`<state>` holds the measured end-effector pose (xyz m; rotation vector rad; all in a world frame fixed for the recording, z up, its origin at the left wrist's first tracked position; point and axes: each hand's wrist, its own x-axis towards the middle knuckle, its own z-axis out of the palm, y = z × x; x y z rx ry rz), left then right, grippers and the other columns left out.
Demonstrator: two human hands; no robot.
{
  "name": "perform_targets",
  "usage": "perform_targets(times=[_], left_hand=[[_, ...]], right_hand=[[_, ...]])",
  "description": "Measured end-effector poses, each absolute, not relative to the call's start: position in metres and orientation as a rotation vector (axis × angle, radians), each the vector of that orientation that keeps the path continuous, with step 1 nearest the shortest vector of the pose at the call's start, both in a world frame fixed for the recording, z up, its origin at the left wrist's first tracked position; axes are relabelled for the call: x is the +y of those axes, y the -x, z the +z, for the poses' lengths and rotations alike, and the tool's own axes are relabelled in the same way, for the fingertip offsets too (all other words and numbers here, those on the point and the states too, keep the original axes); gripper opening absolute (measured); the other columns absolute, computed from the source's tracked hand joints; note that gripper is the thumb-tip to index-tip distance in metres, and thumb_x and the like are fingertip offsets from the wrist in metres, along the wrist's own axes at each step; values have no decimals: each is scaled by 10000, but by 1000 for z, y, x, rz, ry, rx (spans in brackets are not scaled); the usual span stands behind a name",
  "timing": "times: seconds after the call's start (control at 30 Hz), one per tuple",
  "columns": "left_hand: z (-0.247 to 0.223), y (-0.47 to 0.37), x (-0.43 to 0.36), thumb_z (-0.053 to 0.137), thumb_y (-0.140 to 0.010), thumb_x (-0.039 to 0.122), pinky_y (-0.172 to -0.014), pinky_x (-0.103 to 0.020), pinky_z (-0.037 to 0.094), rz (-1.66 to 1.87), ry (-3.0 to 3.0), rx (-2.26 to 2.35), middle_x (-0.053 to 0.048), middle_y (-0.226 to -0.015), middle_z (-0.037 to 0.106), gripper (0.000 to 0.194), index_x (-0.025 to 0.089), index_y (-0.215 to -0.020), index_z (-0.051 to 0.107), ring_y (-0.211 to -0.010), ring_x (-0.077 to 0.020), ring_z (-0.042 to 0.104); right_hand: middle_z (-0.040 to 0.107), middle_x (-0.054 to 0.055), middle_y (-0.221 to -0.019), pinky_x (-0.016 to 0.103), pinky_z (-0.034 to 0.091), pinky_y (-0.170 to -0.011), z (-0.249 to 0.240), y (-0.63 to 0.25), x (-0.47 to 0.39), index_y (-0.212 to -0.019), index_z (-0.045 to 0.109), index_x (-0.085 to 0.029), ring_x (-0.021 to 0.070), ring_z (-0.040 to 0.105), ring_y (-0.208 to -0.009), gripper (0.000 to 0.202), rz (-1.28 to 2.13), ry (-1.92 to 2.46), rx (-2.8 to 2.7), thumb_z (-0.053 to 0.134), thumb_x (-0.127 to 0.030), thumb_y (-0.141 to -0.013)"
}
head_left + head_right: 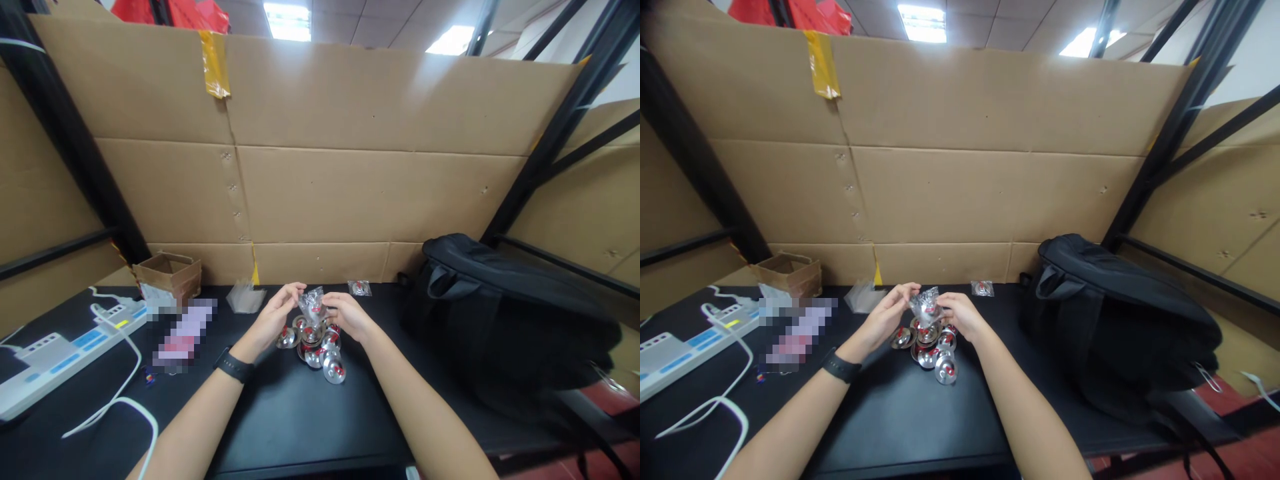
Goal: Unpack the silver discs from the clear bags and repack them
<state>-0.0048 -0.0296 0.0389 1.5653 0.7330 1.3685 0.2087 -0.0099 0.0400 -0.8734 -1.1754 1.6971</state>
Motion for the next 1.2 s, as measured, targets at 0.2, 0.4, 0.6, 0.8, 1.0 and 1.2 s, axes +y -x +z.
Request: perform_targets(times=[0.2, 0.4, 0.6, 0.8, 1.0, 1.2], left_hand=[[35, 18, -20, 489, -913, 370, -1039, -402, 404, 1235, -1999, 1128, -88, -1107, 643, 345, 195, -673, 665, -1110, -261, 572], [19, 11, -18, 623, -855, 304, -1024, -433, 420, 1276, -2165, 1440, -52, -1169, 628, 158, 278, -917, 767, -1120, -254, 580], [14, 15, -13, 625, -872, 343, -1036, -487, 417, 1293, -2017, 1489, -66, -1177, 641, 179, 282, -931, 781, -1110, -270, 595], [12, 8, -12, 682, -844, 418, -1101, -466, 393, 1341, -1818, 1176, -95, -1287, 614, 251, 256, -1003, 790, -1206, -270, 574], [9, 1, -14, 770, -755, 387, -1077, -477, 416, 1353, -1699, 1142, -121, -1251, 632, 217, 215, -881, 810, -1163, -292, 596], [7, 8, -12, 752, -752, 415, -1012, -465, 446, 1259, -1806, 1358, -93, -1151, 665, 183, 244, -785, 810, -1071, -283, 627]], right_hand=[[695, 29, -740, 248, 439, -565, 42, -220, 0, -796, 737, -168, 147, 581, -638, 245, 1189, 992, -1450, 756, -401, -725], [704, 46, -778, 297, 471, -589, 43, -215, -2, -832, 753, -172, 153, 572, -601, 265, 994, 1015, -1430, 728, -423, -750], [710, 77, -883, 320, 525, -635, 40, -216, 1, -818, 753, -171, 185, 614, -719, 336, 1069, 996, -1269, 789, -476, -683], [716, 59, -813, 309, 514, -628, 43, -215, -4, -871, 765, -171, 150, 590, -631, 328, 1184, 951, -1323, 796, -450, -700], [718, 54, -778, 295, 489, -584, 41, -208, -7, -863, 770, -180, 165, 602, -627, 304, 1156, 931, -1378, 808, -422, -684], [700, 58, -695, 277, 434, -527, 40, -220, 4, -799, 733, -166, 189, 629, -606, 287, 927, 1049, -1255, 785, -420, -678]])
